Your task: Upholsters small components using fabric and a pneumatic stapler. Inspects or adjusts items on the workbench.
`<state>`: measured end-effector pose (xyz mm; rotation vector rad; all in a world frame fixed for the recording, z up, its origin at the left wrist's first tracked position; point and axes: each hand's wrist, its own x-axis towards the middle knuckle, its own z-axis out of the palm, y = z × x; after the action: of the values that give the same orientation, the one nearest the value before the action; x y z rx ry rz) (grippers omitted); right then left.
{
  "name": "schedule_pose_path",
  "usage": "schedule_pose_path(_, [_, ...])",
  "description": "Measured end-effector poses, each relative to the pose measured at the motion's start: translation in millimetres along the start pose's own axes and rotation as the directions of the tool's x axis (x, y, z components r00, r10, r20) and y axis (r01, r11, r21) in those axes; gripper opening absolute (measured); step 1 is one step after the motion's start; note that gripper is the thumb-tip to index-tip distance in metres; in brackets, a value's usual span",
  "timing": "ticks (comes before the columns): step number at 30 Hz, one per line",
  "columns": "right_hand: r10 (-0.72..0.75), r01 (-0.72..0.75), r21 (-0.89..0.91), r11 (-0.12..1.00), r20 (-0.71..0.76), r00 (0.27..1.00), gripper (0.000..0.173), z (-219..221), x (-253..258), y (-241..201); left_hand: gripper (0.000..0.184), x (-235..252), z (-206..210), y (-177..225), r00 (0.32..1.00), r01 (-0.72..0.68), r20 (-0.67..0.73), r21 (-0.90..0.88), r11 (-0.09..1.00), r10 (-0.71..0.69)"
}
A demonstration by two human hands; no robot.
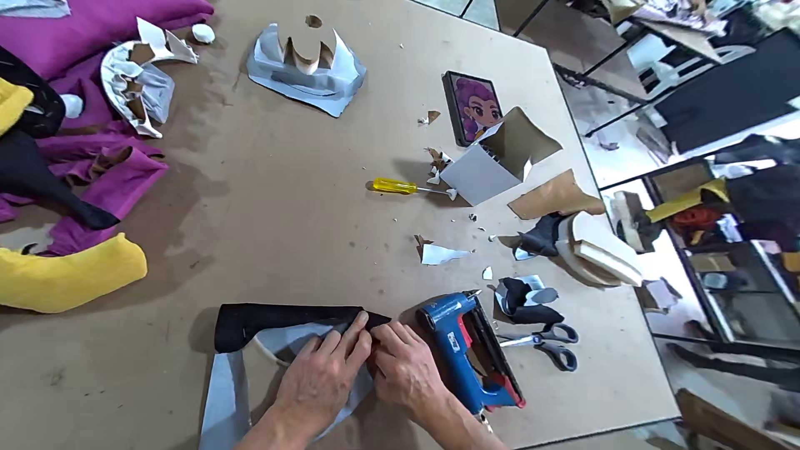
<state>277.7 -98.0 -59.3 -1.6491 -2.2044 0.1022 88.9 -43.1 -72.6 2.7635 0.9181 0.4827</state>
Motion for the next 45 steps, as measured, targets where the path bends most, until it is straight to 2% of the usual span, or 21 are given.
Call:
schedule_pose_path(2, [0.193,-0.192,-0.033,0.981,0.045,0.98,0.017,-24,-15,-10,0.029,-1,-2,1,1.0,-0.018,0.006,0.034,0.999,0.017])
schedule_pose_path(4, [0.478,-0.474,-0.171,0.864,-0.022,0.878,0.031,-53,-39,-15,0.027,-3,-3,2,1.0,-0.023,-0.013,0.043,0.999,0.023])
schedule_pose_path(6, [0.717,-0.687,-0.271,0.674,0.015,0.697,0.073,-72,-64,-6,0.024,-5,-3,0,0.998,-0.008,-0.063,0.038,0.999,0.01])
schedule_pose_path(7, [0.788,-0.746,-0.288,0.601,0.056,0.613,0.09,-73,-76,1,0.024,-5,-3,-1,0.997,-0.01,-0.08,0.034,0.999,0.012])
schedule_pose_path(8, [0.826,-0.78,-0.286,0.557,0.094,0.555,0.098,-72,-84,6,0.023,-7,-3,-1,0.996,-0.016,-0.091,0.03,0.999,0.018])
schedule_pose_path(10, [0.848,-0.805,-0.266,0.53,0.177,0.5,0.095,-76,-81,14,0.024,-8,-3,-2,0.994,-0.029,-0.101,0.024,0.999,0.031])
schedule_pose_path(13, [0.889,-0.868,-0.246,0.43,0.285,0.36,0.086,-107,-49,19,0.026,-8,-5,-1,0.994,-0.039,-0.097,0.021,0.999,0.04])
schedule_pose_path(14, [0.885,-0.87,-0.23,0.436,0.282,0.369,0.074,-121,-38,21,0.025,-6,-5,-2,0.994,-0.035,-0.104,0.016,0.999,0.036])
schedule_pose_path(15, [0.862,-0.848,-0.218,0.484,0.287,0.418,0.056,-137,-26,23,0.024,-6,-5,-2,0.993,-0.027,-0.115,0.007,1.0,0.027])
schedule_pose_path(17, [0.77,-0.77,-0.181,0.612,0.359,0.527,0.035,-158,-4,24,0.022,-9,-5,-1,0.992,-0.009,-0.125,-0.023,1.0,0.006])
schedule_pose_path(19, [0.608,-0.634,-0.123,0.764,0.469,0.641,0.03,-161,24,15,0.02,-8,-4,-2,0.992,0.002,-0.123,-0.038,0.999,-0.006])
schedule_pose_path(21, [0.455,-0.508,-0.064,0.859,0.549,0.701,0.035,-152,42,7,0.021,-8,-4,-1,0.993,0.007,-0.116,-0.056,0.998,-0.013])
schedule_pose_path(24, [0.376,-0.444,-0.029,0.896,0.582,0.721,0.038,-137,48,8,0.022,-8,-4,-1,0.992,0.021,-0.12,-0.058,0.998,-0.028])
schedule_pose_path(33, [0.378,-0.432,-0.058,0.9,0.595,0.709,0.035,-130,41,14,0.021,-10,-6,1,0.994,0.038,-0.1,-0.068,0.997,-0.044])
schedule_pose_path(35, [0.475,-0.489,-0.13,0.863,0.538,0.696,0.037,-139,30,16,0.02,-8,-5,-2,0.993,0.037,-0.113,-0.047,0.998,-0.042])
schedule_pose_path(37, [0.595,-0.565,-0.208,0.799,0.415,0.689,0.043,-142,6,20,0.019,-8,-3,-3,0.989,0.053,-0.138,-0.058,0.997,-0.061])
schedule_pose_path(39, [0.648,-0.583,-0.288,0.76,0.261,0.716,0.051,-129,-25,27,0.024,-8,-4,-3,0.985,0.091,-0.135,-0.148,0.985,-0.112])
schedule_pose_path(41, [0.653,-0.585,-0.35,0.731,0.114,0.748,0.059,-105,-50,35,0.033,-2,-13,-6,0.988,0.137,-0.032,-0.282,0.95,-0.152])
schedule_pose_path(43, [0.631,-0.576,-0.346,0.741,0.064,0.773,0.064,-88,-59,27,0.034,6,-32,-10,0.962,0.246,0.21,-0.398,0.884,-0.173])
schedule_pose_path(44, [0.582,-0.541,-0.31,0.782,0.052,0.811,0.058,-83,-58,14,0.036,10,-40,-13,0.928,0.32,0.324,-0.441,0.838,-0.184])
schedule_pose_path(45, [0.517,-0.494,-0.214,0.843,0.061,0.854,0.045,-80,-52,-8,0.038,14,-44,-16,0.896,0.387,0.396,-0.476,0.79,-0.201])
